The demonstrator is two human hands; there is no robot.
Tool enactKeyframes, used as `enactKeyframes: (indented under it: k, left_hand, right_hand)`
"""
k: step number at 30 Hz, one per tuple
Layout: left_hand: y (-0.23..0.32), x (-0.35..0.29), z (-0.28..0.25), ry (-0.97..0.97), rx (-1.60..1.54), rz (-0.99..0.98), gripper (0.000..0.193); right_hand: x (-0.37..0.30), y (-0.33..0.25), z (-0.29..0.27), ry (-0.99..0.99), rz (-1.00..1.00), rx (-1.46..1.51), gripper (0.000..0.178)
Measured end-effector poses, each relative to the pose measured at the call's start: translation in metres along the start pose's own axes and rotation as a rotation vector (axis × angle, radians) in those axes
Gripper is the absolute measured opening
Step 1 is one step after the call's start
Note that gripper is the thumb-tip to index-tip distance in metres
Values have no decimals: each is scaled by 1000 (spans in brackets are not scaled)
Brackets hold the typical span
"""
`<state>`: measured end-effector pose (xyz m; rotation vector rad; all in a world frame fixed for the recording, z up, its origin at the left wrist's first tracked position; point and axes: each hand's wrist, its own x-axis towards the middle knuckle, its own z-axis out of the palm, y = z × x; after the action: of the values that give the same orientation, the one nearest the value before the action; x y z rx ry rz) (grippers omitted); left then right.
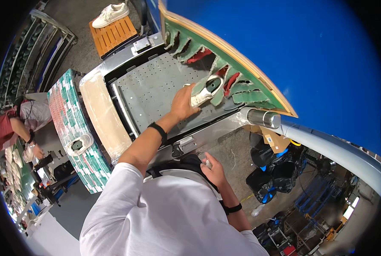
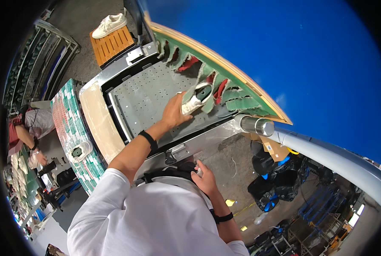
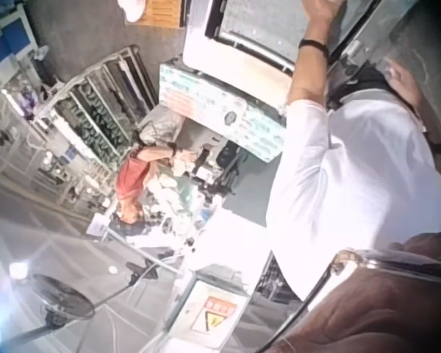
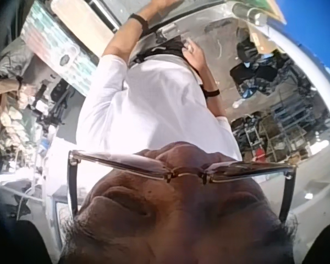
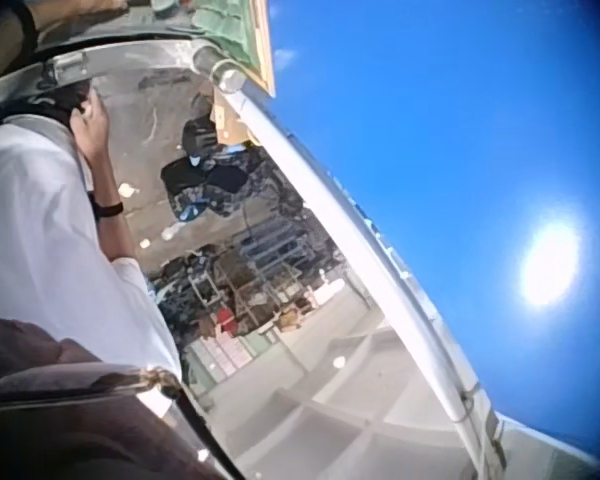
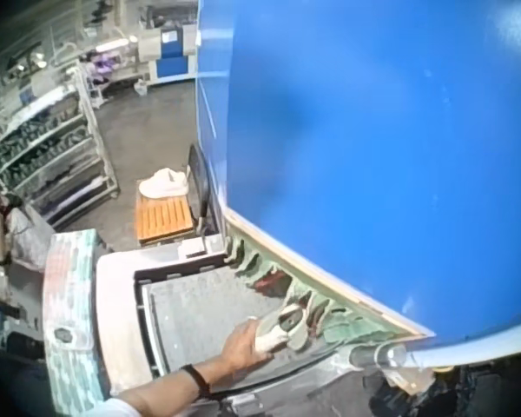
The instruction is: The recorder is placing shoe components into a heat-press or molding machine as part of the manufacturing process.
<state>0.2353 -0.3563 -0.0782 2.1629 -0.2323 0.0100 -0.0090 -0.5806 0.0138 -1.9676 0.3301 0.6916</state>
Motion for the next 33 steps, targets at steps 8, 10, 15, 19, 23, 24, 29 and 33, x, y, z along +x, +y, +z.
enactKeyframes:
  k: [8,10,15,19,23,24,29,33]
  left_hand:
    - [22,-32,-94,-273,-967,-695,74]
    - [24,-81,-127,-120,-920,-675,76]
    - [35,-214,-201,332,-333,-677,99]
    - [17,-278,-202,618,-15,-756,109]
    - [-24,-322,-171,540,302,-653,93]
    - [-30,-327,-172,553,298,-657,93]
    - [-71,-345,-172,602,-123,-626,59]
    - [-40,-350,-223,521,-164,-673,38]
  right_hand:
    - [-14,-16,24,-2,-44,14,58]
    - [-6,-24,37,-43,-56,63,57]
    - [4,-63,92,-195,-205,28,57]
    - [18,-99,146,-321,-395,-151,61]
    - [20,-131,193,-438,-405,-290,65]
    - [17,-136,201,-466,-398,-313,68]
    - [12,-135,219,-444,-460,-374,67]
    - [1,-146,215,-426,-430,-400,66]
